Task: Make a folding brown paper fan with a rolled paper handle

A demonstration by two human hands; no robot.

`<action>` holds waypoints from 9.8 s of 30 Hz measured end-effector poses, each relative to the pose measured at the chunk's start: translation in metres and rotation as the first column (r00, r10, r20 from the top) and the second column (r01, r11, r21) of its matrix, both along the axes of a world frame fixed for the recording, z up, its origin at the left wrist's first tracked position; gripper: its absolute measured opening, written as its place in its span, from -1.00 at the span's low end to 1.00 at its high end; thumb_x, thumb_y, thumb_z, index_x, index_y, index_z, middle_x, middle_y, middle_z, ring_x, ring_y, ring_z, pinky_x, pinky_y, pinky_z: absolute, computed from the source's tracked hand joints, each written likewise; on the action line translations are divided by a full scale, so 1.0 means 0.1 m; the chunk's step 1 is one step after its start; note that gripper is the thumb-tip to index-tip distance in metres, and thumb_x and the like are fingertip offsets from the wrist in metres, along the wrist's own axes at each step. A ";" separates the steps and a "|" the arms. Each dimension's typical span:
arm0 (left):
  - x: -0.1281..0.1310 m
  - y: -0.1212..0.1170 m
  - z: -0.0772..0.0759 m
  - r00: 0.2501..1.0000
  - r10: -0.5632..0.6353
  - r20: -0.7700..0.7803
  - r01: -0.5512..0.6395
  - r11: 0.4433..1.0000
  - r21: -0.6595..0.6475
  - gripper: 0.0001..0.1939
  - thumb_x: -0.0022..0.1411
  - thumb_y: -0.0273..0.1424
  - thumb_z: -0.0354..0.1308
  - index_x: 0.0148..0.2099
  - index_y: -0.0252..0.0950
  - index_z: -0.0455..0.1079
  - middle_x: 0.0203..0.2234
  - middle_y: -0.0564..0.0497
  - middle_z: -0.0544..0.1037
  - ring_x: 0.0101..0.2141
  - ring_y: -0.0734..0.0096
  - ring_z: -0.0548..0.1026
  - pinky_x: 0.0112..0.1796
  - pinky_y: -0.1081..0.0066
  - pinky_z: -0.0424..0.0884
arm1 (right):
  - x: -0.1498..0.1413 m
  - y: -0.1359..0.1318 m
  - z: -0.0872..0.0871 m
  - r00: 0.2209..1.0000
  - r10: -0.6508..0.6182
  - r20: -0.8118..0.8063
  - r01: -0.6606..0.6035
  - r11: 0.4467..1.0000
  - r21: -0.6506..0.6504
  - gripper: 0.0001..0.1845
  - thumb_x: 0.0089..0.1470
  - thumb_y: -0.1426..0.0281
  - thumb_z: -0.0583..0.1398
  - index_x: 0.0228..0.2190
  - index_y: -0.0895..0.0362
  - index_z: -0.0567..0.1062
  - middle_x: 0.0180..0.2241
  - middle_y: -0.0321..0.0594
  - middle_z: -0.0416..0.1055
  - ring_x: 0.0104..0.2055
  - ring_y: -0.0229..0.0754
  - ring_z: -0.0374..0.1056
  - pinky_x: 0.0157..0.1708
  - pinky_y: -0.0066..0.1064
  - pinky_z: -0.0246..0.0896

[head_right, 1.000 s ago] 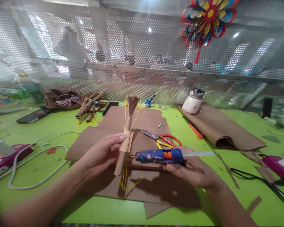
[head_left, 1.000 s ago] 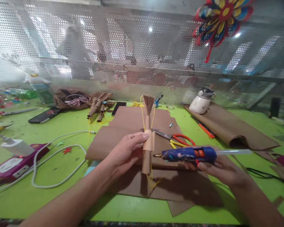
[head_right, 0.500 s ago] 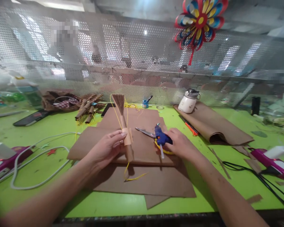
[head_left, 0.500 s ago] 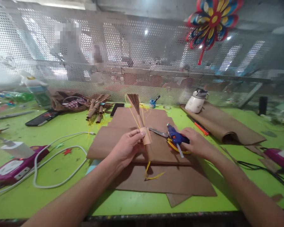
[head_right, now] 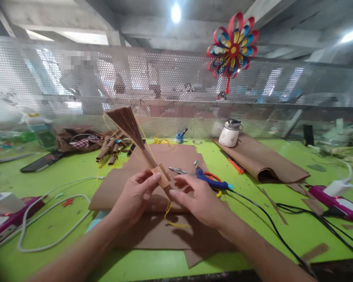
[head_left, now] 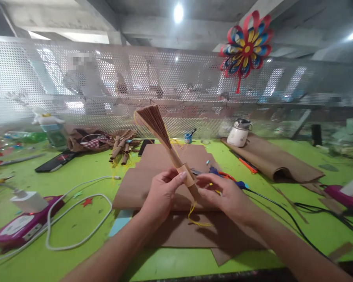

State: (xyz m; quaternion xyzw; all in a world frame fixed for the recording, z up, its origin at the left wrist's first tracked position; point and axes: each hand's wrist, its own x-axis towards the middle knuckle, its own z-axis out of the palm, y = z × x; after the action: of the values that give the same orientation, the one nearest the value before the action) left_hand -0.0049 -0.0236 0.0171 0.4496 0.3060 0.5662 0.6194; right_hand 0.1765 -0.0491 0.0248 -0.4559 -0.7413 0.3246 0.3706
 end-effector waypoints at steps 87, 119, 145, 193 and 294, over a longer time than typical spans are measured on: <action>0.08 -0.10 0.11 0.999 -0.045 0.016 0.047 0.976 -0.211 -0.71 0.05 -0.37 0.28 -0.16 -0.37 0.44 -0.40 -0.09 0.56 -0.42 0.46 0.49 -0.44 0.53 0.37 | -0.48 -0.08 -0.32 0.778 -0.084 -0.623 -0.180 0.919 -0.350 -0.52 0.12 0.01 0.04 -0.51 0.18 0.33 -0.73 -0.44 0.12 -0.71 -0.43 -0.02 -0.69 -0.54 -0.16; 0.05 -0.05 -0.05 0.995 0.009 -0.097 -0.025 0.986 -0.165 -0.72 0.00 -0.30 0.31 -0.27 -0.39 0.47 -0.30 -0.10 0.57 -0.23 0.32 0.53 -0.24 0.46 0.41 | -0.55 -0.12 -0.55 0.973 -0.115 -0.202 0.100 0.992 -0.083 -0.61 0.24 0.15 -0.08 -0.46 0.15 0.28 -0.63 -0.39 0.14 -0.57 -0.35 0.06 -0.57 -0.47 -0.08; 0.07 -0.05 -0.03 0.999 -0.044 -0.008 0.041 0.972 -0.231 -0.74 0.01 -0.32 0.30 -0.26 -0.37 0.45 -0.32 -0.10 0.57 -0.41 0.46 0.49 -0.47 0.53 0.36 | -0.54 -0.10 -0.52 0.892 -0.115 -0.437 -0.032 0.948 -0.316 -0.56 0.09 0.02 0.07 -0.45 0.17 0.34 -0.66 -0.44 0.07 -0.64 -0.39 -0.07 -0.66 -0.51 -0.21; 0.05 -0.05 -0.09 0.999 -0.045 0.029 0.050 0.977 -0.208 -0.63 -0.16 -0.35 0.40 -0.28 -0.38 0.42 -0.40 -0.09 0.57 -0.46 0.43 0.49 -0.40 0.47 0.36 | -0.58 -0.12 -0.55 0.762 -0.141 -0.632 -0.216 0.865 -0.454 -0.61 0.02 0.03 0.17 -0.40 0.12 0.32 -0.63 -0.45 0.09 -0.64 -0.43 -0.02 -0.67 -0.60 -0.10; 0.06 -0.13 0.05 0.998 -0.053 0.021 0.056 0.988 -0.142 -0.65 0.10 -0.28 0.23 -0.09 -0.35 0.38 -0.30 -0.13 0.56 -0.24 0.26 0.52 -0.28 0.41 0.42 | -0.55 -0.10 -0.54 0.766 -0.030 -0.642 -0.260 0.899 -0.353 -0.62 0.14 0.06 0.06 -0.44 0.13 0.23 -0.69 -0.51 -0.04 -0.68 -0.44 -0.19 -0.69 -0.53 -0.32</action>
State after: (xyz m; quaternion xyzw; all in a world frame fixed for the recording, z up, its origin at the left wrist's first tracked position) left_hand 0.0014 -0.0371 0.0222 0.4074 0.3280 0.5297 0.6678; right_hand 0.1217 -0.0596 -0.0292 -0.3413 -0.5118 0.6336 0.4692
